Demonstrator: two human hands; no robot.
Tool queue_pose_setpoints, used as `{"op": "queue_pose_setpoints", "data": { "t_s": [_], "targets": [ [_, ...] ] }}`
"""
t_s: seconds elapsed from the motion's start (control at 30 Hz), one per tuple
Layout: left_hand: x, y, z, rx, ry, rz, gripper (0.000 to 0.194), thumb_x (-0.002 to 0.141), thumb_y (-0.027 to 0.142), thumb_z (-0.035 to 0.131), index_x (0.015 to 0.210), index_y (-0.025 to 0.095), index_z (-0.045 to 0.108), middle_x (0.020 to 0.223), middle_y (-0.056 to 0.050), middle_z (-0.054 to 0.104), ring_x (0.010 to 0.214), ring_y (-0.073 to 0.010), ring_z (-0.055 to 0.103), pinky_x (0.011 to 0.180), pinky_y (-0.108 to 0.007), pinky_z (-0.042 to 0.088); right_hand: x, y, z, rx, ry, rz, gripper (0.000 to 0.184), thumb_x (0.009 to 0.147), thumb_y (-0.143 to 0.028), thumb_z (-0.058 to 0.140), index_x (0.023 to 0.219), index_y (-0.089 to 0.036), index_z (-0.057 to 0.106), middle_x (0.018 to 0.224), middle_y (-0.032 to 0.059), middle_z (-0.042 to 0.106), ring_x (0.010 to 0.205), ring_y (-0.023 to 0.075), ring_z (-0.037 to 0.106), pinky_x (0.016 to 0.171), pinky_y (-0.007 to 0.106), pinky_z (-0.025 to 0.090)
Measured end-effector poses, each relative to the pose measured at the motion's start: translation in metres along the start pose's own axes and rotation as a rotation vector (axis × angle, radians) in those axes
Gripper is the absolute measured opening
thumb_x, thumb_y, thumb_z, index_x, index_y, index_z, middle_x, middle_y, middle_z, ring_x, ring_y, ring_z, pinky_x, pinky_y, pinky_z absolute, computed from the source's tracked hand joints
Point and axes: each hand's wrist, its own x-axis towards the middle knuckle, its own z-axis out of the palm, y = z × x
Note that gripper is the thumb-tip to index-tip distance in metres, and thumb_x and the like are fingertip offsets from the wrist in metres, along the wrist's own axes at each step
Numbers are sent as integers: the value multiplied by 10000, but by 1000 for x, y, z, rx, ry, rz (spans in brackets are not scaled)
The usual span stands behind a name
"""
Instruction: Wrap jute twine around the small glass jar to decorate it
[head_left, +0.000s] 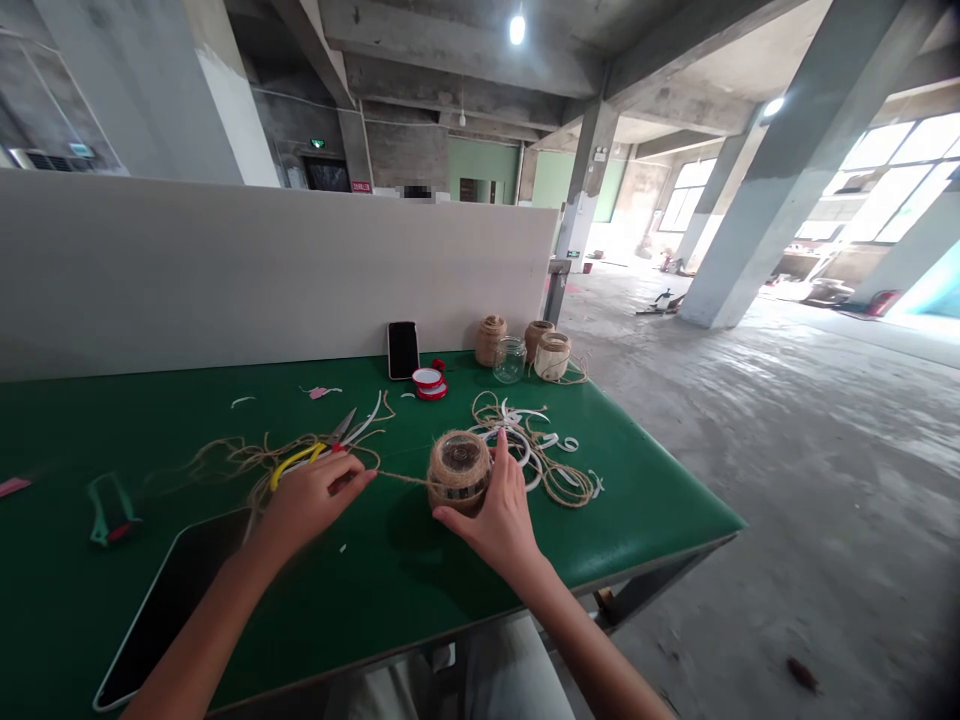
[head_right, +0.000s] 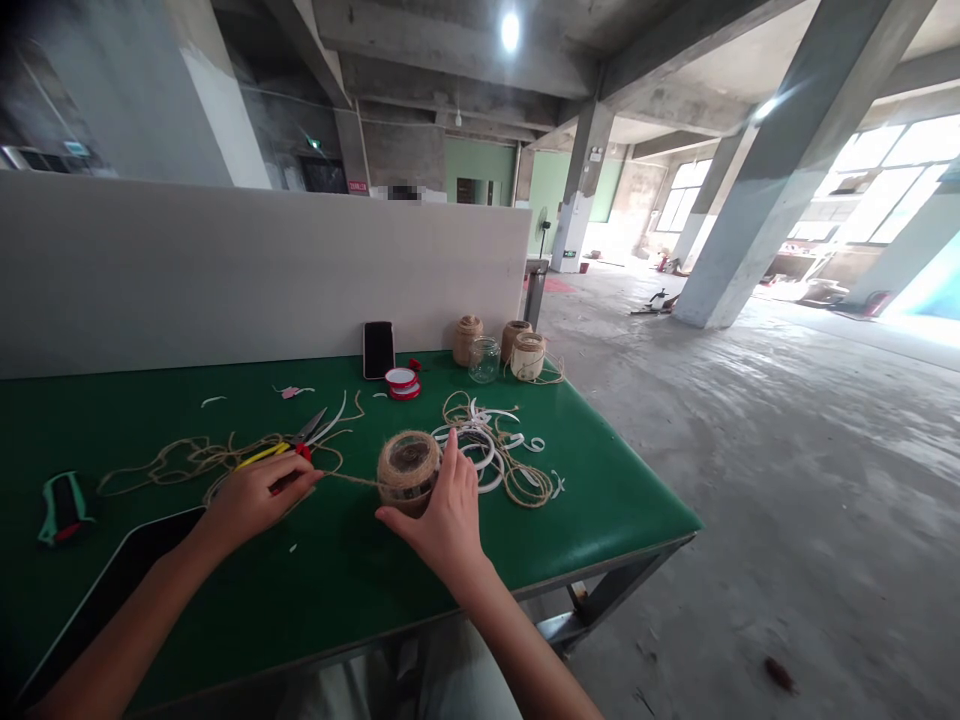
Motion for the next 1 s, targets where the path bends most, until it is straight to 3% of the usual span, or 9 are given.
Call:
{"op": "queue_pose_setpoints", "data": {
  "t_s": [0.23,0.4,0.47,0.6,0.7,0.87,1.0],
  "targets": [
    [2,-2,2,-5,8,10,336,878,480,443,742,226,619,710,14,644,633,-134,548,609,-230,370,12,9,-6,187,-121,38,1110,616,-368,758,1457,-246,44,1301,122,453,1220,322,450,1024,494,358],
    [0,-4,4,19,-8,14,337,878,485,447,754,221,615,723,10,641,623,-129,537,599,-232,360,27,22,-19,473,-394,-84,1045,711,-299,699,1449,-261,-39,1363,115,431,1253,239,458,1058,423,339],
    [-1,-3,4,23,-7,13,339,879,489,446,760,220,615,721,10,635,624,-129,535,596,-233,355,29,23,-22,509,-443,-129,1034,736,-310,682,1446,-264,-69,1411,123,382,1300,228,410,1074,418,318],
    [-1,0,2,5,2,13,349,884,489,439,745,215,605,707,14,619,619,-125,528,602,-237,351,21,18,-17,236,-310,-62,1205,596,-436,784,1452,-246,-43,1479,157,238,1383,321,228,1098,516,230],
    [0,2,0,-21,19,18,357,886,487,439,730,208,599,693,16,603,620,-124,525,617,-238,353,15,13,-8,137,-229,-33,1254,543,-441,810,1454,-244,-28,1445,150,288,1350,344,271,1091,541,219],
    [1,2,-3,-21,35,33,353,885,483,443,740,207,610,689,14,594,614,-125,525,614,-235,352,16,12,-3,232,-239,44,1186,576,-374,796,1449,-275,-2,1345,109,411,1279,331,368,1063,523,270],
    [5,1,-3,-9,41,42,361,881,499,446,746,210,616,742,10,621,639,-125,546,616,-229,355,20,16,-6,320,-307,61,1155,581,-349,796,1443,-303,29,1360,87,402,1287,333,355,1082,525,233]
  ]
}}
